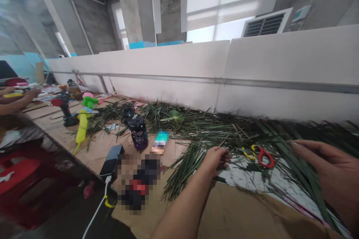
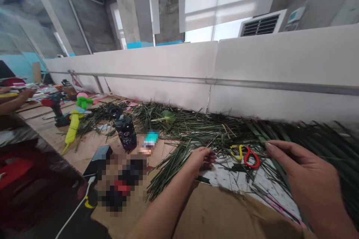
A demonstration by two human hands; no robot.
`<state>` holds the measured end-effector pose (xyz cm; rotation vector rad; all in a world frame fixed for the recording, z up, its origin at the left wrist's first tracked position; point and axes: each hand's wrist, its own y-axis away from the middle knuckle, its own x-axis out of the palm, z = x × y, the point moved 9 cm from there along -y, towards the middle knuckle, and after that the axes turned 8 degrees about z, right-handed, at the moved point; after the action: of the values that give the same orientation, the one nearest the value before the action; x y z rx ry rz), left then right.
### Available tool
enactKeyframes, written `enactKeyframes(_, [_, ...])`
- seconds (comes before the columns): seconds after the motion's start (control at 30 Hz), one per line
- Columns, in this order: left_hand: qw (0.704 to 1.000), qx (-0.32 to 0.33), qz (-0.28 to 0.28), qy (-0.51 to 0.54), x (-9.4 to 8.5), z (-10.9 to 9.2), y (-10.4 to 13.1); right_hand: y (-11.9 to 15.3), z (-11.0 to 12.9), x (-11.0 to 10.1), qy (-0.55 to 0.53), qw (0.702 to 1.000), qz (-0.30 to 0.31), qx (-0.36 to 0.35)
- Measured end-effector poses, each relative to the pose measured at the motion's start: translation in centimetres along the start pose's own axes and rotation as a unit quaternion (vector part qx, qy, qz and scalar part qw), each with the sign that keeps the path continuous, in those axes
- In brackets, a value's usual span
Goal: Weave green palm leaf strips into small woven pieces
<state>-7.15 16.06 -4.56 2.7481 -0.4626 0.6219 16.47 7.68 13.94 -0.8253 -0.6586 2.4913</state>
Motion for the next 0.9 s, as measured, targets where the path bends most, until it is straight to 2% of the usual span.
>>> enactKeyframes(0.07, [0.996, -0.026, 0.075, -0.039, 2.1, 0.1, 0.7, 0.7, -0.6, -0.6, 0.002, 0.998, -0.037, 0.043])
enactKeyframes(0.1, [0.989, -0.038, 0.127, -0.058, 3.7, 0.2, 1.3, 1.1, -0.5, -0.4, 0.007, 0.999, -0.037, 0.039])
enactKeyframes(0.13, [0.976, -0.040, 0.197, -0.083, 5.6, 0.2, 1.9, 1.7, 0.0, 0.0, 0.008, 0.999, -0.038, 0.012])
enactKeyframes(0.17, [0.968, -0.028, 0.233, -0.090, 7.0, -0.1, 2.5, 2.3, 0.8, 0.5, 0.010, 0.999, -0.036, -0.038])
enactKeyframes(0.2, [0.966, -0.010, 0.244, -0.080, 7.9, -0.5, 2.9, 3.2, 1.7, 1.3, 0.020, 0.995, -0.016, -0.096])
enactKeyframes(0.23, [0.971, 0.010, 0.232, -0.060, 8.3, -1.0, 3.1, 4.1, 2.3, 2.3, 0.034, 0.989, 0.002, -0.143])
enactKeyframes(0.3, [0.984, 0.034, 0.173, -0.023, 8.1, -1.6, 3.0, 6.0, 2.6, 4.3, 0.069, 0.975, 0.054, -0.206])
enactKeyframes(0.37, [0.991, 0.037, 0.129, -0.013, 7.4, -1.7, 2.7, 7.5, 2.2, 5.6, 0.112, 0.966, 0.074, -0.222])
enactKeyframes(0.47, [0.994, 0.041, 0.095, -0.018, 6.3, -1.7, 2.4, 9.0, 1.5, 6.8, 0.145, 0.957, 0.099, -0.230])
enactKeyframes(0.63, [0.995, 0.048, 0.085, -0.026, 5.6, -1.7, 2.0, 9.9, 0.1, 8.1, 0.146, 0.956, 0.137, -0.215])
enactKeyframes(0.9, [0.993, 0.060, 0.098, 0.011, 5.2, -2.6, 1.8, 9.9, -0.7, 8.6, 0.088, 0.961, 0.175, -0.196])
